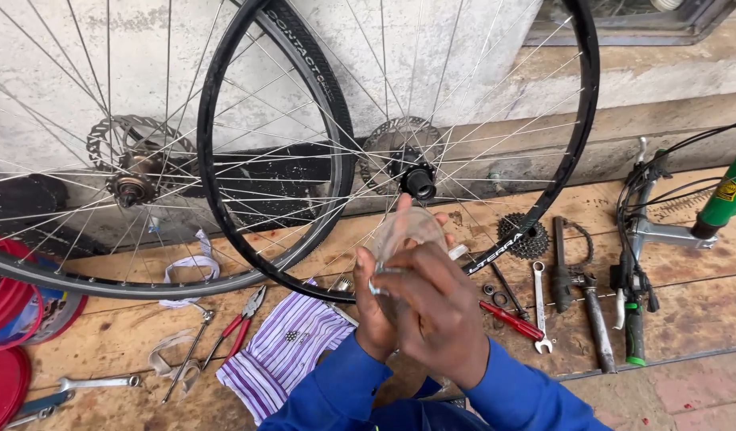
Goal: The person cleans a transparent plastic bicycle part with a cloth, then wipes the bicycle wheel hub and spokes with the same cloth. The person handles the plastic part and the wheel hub directly with their hands.
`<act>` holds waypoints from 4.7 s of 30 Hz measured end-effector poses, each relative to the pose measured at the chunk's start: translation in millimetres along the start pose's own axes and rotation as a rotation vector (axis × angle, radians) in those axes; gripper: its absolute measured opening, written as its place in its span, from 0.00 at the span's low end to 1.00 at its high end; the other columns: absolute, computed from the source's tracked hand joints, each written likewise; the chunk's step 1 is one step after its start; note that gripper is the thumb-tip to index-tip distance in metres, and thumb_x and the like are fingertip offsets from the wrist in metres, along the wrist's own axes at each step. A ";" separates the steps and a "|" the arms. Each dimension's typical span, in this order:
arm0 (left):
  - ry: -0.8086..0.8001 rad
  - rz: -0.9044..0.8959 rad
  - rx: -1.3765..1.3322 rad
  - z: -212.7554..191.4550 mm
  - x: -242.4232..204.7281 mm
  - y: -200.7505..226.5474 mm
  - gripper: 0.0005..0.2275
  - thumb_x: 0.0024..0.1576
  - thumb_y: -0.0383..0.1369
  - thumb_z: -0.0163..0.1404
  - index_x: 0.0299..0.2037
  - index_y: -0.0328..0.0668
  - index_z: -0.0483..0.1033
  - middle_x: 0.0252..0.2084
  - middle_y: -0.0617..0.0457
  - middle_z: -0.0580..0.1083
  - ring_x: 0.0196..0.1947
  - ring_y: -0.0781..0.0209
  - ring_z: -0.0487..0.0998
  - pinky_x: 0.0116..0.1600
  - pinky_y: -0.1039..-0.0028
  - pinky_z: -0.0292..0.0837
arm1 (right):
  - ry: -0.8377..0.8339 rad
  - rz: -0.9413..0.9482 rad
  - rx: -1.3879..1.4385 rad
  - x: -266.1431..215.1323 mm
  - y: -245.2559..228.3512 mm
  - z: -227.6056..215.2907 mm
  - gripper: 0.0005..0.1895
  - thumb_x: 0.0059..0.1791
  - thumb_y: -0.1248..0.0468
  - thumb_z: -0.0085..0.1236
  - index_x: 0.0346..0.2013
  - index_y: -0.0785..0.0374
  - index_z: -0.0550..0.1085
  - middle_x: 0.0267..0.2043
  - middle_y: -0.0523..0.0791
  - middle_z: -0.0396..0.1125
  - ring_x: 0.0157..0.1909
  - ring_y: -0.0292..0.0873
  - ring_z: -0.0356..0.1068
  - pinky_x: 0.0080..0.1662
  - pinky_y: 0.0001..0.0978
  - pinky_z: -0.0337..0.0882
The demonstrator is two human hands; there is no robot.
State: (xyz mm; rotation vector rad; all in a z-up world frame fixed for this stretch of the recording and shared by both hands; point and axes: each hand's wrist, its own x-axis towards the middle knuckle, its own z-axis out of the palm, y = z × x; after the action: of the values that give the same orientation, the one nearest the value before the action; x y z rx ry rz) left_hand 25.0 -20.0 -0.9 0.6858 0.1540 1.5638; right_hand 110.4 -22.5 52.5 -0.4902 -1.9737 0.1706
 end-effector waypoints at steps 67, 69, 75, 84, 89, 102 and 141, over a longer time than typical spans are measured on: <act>0.325 -0.188 0.325 -16.2 -8.9 39.1 0.21 0.49 0.27 0.56 0.53 0.28 0.73 0.56 0.43 0.74 0.35 0.52 0.80 0.44 0.62 0.80 | 0.208 0.949 0.845 -68.3 86.2 -29.2 0.16 0.43 0.66 0.60 0.43 0.70 0.77 0.40 0.51 0.76 0.39 0.47 0.73 0.44 0.40 0.71; 0.196 -0.059 0.467 -10.3 -9.3 45.8 0.16 0.56 0.34 0.52 0.52 0.35 0.70 0.45 0.43 0.77 0.48 0.51 0.79 0.46 0.58 0.83 | 0.457 1.188 0.492 -77.0 98.0 -32.2 0.07 0.47 0.65 0.57 0.39 0.61 0.76 0.38 0.44 0.71 0.41 0.42 0.66 0.49 0.34 0.62; 0.179 -0.040 0.577 1.3 -7.0 39.1 0.17 0.58 0.40 0.48 0.51 0.36 0.68 0.47 0.38 0.77 0.49 0.50 0.79 0.46 0.61 0.84 | 0.473 1.037 0.459 -64.6 89.7 -47.8 0.11 0.45 0.62 0.60 0.41 0.59 0.74 0.37 0.41 0.65 0.39 0.40 0.63 0.44 0.34 0.64; 0.152 0.056 0.498 7.9 -10.3 13.6 0.16 0.60 0.43 0.46 0.46 0.36 0.67 0.39 0.39 0.79 0.31 0.66 0.78 0.58 0.61 0.73 | 0.074 0.437 -0.051 -53.7 49.0 -5.1 0.04 0.45 0.69 0.53 0.32 0.61 0.76 0.32 0.44 0.69 0.30 0.40 0.66 0.32 0.32 0.67; 0.270 0.125 0.435 4.2 -13.0 14.2 0.16 0.61 0.42 0.44 0.46 0.34 0.67 0.14 0.54 0.65 0.26 0.60 0.76 0.51 0.62 0.72 | 0.109 0.440 0.006 -53.4 34.0 5.1 0.06 0.49 0.65 0.53 0.34 0.65 0.74 0.32 0.47 0.66 0.32 0.42 0.67 0.33 0.32 0.68; 0.155 0.052 0.529 2.6 -23.0 19.4 0.18 0.62 0.41 0.43 0.48 0.30 0.73 0.13 0.57 0.64 0.18 0.63 0.70 0.41 0.61 0.76 | 0.085 0.241 -0.170 1.1 36.6 -25.0 0.05 0.52 0.69 0.51 0.37 0.70 0.72 0.33 0.49 0.59 0.30 0.44 0.59 0.31 0.35 0.59; 0.185 0.064 0.334 -2.7 -18.7 26.3 0.17 0.62 0.38 0.43 0.49 0.28 0.72 0.14 0.54 0.63 0.20 0.61 0.68 0.56 0.43 0.78 | 0.308 0.907 0.524 -31.3 41.8 -30.9 0.21 0.43 0.62 0.60 0.49 0.67 0.73 0.46 0.48 0.72 0.48 0.45 0.71 0.48 0.37 0.73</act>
State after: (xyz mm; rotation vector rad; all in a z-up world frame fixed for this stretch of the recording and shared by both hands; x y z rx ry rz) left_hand 0.2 -40.3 3.7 0.8100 0.5454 1.6807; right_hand 160.5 -0.5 26.3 -0.9568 -1.2158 1.0765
